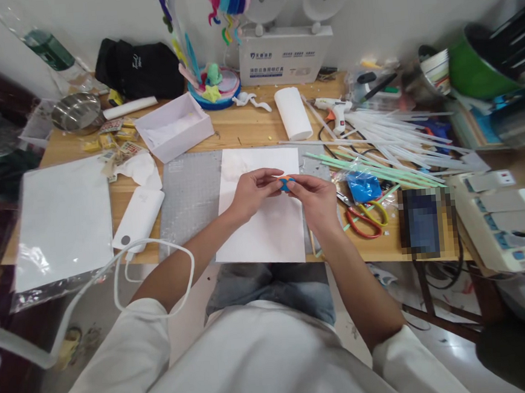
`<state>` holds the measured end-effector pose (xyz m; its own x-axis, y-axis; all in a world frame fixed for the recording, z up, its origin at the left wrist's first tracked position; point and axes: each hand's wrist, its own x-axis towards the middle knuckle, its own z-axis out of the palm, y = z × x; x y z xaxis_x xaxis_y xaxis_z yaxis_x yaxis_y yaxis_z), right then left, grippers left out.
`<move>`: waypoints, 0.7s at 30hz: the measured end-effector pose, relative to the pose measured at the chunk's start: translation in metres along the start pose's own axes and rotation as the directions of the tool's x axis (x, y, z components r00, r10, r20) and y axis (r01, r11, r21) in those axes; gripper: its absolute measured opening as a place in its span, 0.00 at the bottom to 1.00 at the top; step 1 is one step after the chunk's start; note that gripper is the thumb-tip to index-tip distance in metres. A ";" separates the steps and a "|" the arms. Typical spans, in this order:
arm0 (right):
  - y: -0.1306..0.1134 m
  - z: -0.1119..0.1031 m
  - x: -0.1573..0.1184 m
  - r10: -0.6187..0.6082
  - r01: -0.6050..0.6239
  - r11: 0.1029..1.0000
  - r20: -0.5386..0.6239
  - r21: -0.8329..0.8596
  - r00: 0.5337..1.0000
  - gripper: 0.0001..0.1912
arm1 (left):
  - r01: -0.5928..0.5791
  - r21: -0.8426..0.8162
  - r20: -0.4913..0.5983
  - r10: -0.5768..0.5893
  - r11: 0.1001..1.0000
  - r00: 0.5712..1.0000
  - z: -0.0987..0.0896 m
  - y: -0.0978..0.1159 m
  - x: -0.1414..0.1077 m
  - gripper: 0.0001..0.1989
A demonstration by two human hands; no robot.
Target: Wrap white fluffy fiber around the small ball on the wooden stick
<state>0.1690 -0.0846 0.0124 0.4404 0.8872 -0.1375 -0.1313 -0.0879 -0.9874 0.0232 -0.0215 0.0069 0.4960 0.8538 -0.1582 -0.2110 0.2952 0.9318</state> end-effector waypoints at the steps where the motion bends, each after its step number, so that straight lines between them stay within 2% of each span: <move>1: 0.000 -0.001 0.000 -0.015 0.015 1.000 0.001 -0.010 1.000 0.15 | 0.023 -0.010 0.018 -0.023 1.000 1.000 0.000 0.001 -0.001 0.25; 4: 0.002 -0.004 0.001 -0.051 0.052 0.998 0.036 -0.036 0.998 0.14 | 0.061 0.006 0.058 -0.061 0.998 0.996 0.000 0.003 -0.002 0.25; 8: 0.005 -0.008 -0.001 -0.030 0.031 0.999 0.038 -0.034 0.999 0.19 | 0.053 0.129 -0.007 -0.052 0.990 0.999 0.001 0.002 -0.002 0.24; 11: 0.007 -0.009 -0.003 -0.039 0.042 0.995 0.029 -0.090 0.999 0.19 | 0.023 0.133 -0.008 -0.023 0.991 1.000 0.003 -0.002 -0.003 0.23; 13: 0.006 -0.009 -0.005 -0.090 0.093 0.988 0.030 -0.127 0.995 0.14 | -0.011 0.098 0.008 0.010 0.995 1.000 0.004 -0.003 -0.004 0.23; 16: 0.003 -0.009 -0.008 -0.242 0.243 0.951 0.030 -0.192 0.970 0.07 | -0.061 0.049 0.048 0.059 0.997 0.997 0.003 -0.004 -0.004 0.23; 19: -0.002 -0.009 -0.009 -0.370 0.364 0.889 0.032 -0.279 0.928 0.06 | -0.114 -0.004 0.083 0.114 0.993 0.990 0.002 -0.004 -0.004 0.27; 21: -0.004 -0.010 -0.008 -0.397 0.389 0.863 0.043 -0.322 0.917 0.06 | -0.122 -0.040 0.085 0.125 0.992 0.989 0.001 -0.005 -0.003 0.29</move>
<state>0.1744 -0.0958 0.0166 0.4177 0.8676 0.2697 0.3438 0.1238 -0.9308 0.0233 -0.0258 0.0034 0.5355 0.8444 -0.0125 -0.3035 0.2063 0.9302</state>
